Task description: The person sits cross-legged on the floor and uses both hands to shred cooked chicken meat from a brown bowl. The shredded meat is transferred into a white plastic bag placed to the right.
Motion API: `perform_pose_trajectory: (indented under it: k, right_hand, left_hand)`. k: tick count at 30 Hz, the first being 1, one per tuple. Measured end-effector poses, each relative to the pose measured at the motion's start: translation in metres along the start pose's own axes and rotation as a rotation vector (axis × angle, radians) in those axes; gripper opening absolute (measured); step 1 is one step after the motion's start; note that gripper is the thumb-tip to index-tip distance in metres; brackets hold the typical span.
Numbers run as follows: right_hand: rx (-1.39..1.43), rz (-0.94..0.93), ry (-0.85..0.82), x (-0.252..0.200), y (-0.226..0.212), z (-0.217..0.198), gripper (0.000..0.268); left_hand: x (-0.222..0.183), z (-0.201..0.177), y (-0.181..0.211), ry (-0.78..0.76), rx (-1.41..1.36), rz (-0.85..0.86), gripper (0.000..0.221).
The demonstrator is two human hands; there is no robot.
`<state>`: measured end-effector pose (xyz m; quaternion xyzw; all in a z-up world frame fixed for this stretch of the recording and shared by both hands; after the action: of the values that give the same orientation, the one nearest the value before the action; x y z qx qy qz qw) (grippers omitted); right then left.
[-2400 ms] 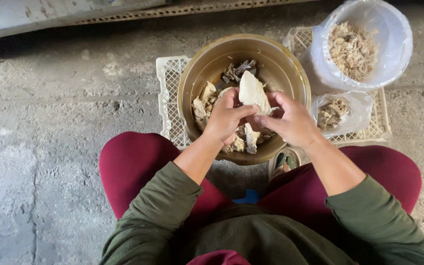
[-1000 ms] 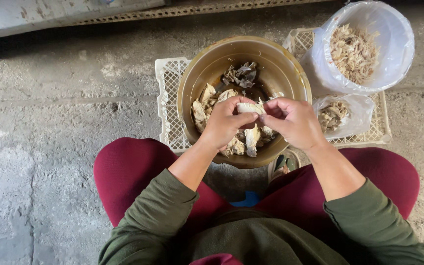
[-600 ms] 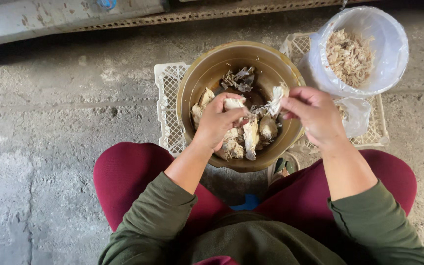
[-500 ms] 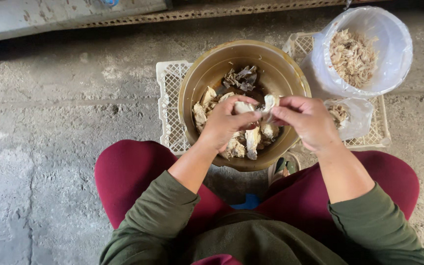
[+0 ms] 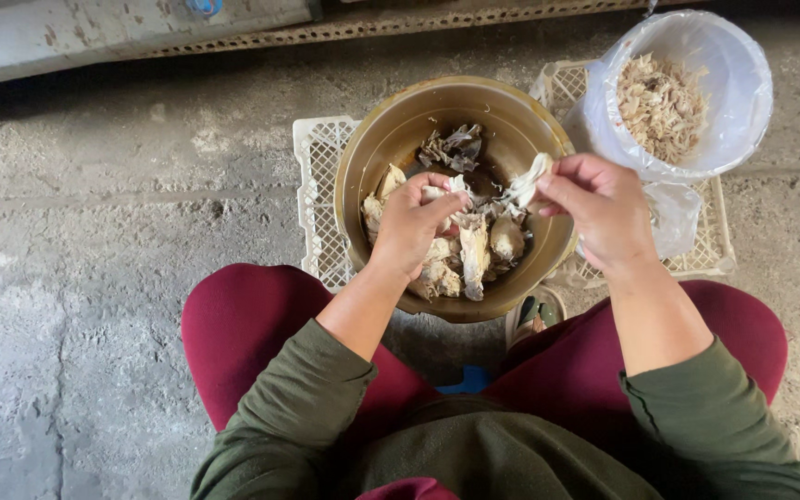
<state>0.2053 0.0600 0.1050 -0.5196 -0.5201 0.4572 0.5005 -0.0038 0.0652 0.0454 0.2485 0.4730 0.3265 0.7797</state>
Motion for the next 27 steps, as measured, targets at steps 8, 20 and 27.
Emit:
perform_pose_trajectory:
  k: [8,20,27]
  right_hand:
    - [-0.417,-0.016,-0.155,-0.022,-0.008,0.031,0.021]
    - [0.220,0.052,-0.020,-0.004,-0.008,0.011,0.008]
    - [-0.260,-0.008,-0.168,-0.015,-0.005,0.031,0.010]
  left_hand:
    - [-0.005,0.029,-0.011,-0.136,0.056,-0.016,0.021]
    - [0.011,0.005,-0.013,-0.013,0.063,0.010,0.017]
    - [0.000,0.026,-0.009,-0.144,0.150,0.072,0.029]
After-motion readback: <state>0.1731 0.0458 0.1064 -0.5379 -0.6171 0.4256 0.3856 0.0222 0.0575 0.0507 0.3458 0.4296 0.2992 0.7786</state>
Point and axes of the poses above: each hand's wrist, its own x-axis towards the middle knuckle, its own z-axis out of the palm, y = z × x, the point moved 10 cm from there along x, towards the middle knuckle, and after that the axes turned 15 degrees about -z, right-handed, at the moved point
